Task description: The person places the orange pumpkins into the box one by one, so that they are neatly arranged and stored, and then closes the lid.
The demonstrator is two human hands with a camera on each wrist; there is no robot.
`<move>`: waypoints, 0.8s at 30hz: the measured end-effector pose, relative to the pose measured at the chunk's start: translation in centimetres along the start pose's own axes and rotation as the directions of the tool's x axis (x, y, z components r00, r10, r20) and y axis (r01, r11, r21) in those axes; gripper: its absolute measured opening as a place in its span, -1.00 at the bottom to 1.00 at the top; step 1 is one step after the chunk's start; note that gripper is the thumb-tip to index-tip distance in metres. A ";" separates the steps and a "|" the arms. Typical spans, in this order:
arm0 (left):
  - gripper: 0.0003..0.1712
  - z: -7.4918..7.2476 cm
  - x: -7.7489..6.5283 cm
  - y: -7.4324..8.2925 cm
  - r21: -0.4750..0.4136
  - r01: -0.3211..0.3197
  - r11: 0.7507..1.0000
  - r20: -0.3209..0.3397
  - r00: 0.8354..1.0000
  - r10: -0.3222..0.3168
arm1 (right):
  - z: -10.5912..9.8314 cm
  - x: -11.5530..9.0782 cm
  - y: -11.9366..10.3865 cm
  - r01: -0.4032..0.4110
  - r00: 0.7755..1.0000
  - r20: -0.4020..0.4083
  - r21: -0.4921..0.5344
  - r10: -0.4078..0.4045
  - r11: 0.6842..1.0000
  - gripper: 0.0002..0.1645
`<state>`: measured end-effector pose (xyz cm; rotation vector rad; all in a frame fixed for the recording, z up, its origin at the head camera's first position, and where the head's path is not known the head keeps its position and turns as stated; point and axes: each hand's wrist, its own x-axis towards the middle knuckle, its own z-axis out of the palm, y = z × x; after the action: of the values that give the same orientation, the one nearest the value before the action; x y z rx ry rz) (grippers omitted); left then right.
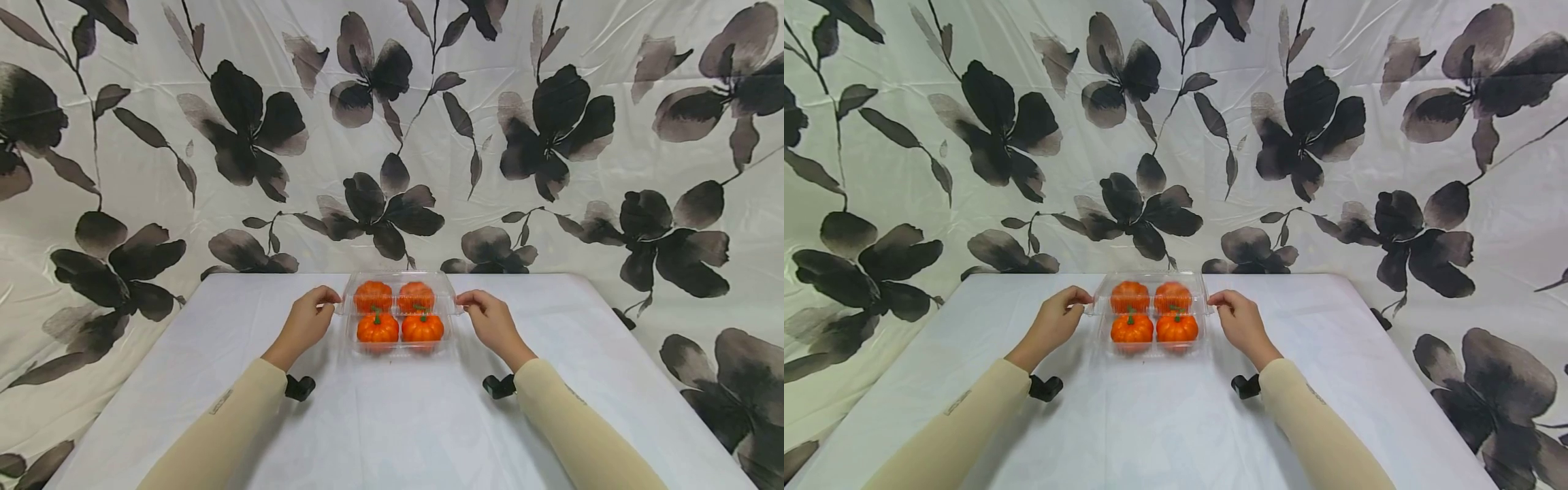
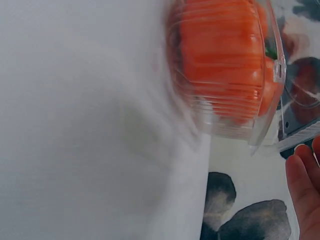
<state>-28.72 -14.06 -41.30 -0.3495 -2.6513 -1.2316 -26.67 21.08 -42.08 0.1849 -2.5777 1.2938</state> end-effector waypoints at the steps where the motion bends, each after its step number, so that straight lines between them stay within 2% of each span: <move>1: -0.76 0.0 -0.1 0.0 -0.010 0.029 1.000 0.010 1.000 -0.029 | 0.0 -0.1 0.0 -0.007 1.000 -0.001 0.010 0.007 1.000 -0.66; 7: -0.72 0.3 -0.8 -0.2 -0.094 0.166 0.982 0.077 0.984 -0.159 | 0.2 -0.6 0.3 -0.040 0.999 -0.001 0.018 0.040 0.999 -0.71; 12: -0.61 0.6 -1.0 -0.5 -0.216 0.263 0.940 0.177 0.958 -0.228 | 0.5 -1.1 0.5 -0.050 0.999 0.011 0.007 0.050 0.999 -0.76; 17: -0.49 0.8 -1.1 -1.1 -0.236 0.313 0.920 0.245 0.935 -0.255 | 0.9 -1.5 0.6 -0.068 0.998 0.014 0.017 0.068 0.998 -0.77; 24: -0.38 0.9 -1.3 -1.6 -0.263 0.321 0.910 0.311 0.921 -0.234 | 1.3 -1.9 0.9 -0.122 0.992 0.039 0.032 0.121 0.992 -0.73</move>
<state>-28.00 -14.52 -43.36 -0.1975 -2.8083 -1.8242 -25.27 20.56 -43.99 0.0590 -2.6361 1.3893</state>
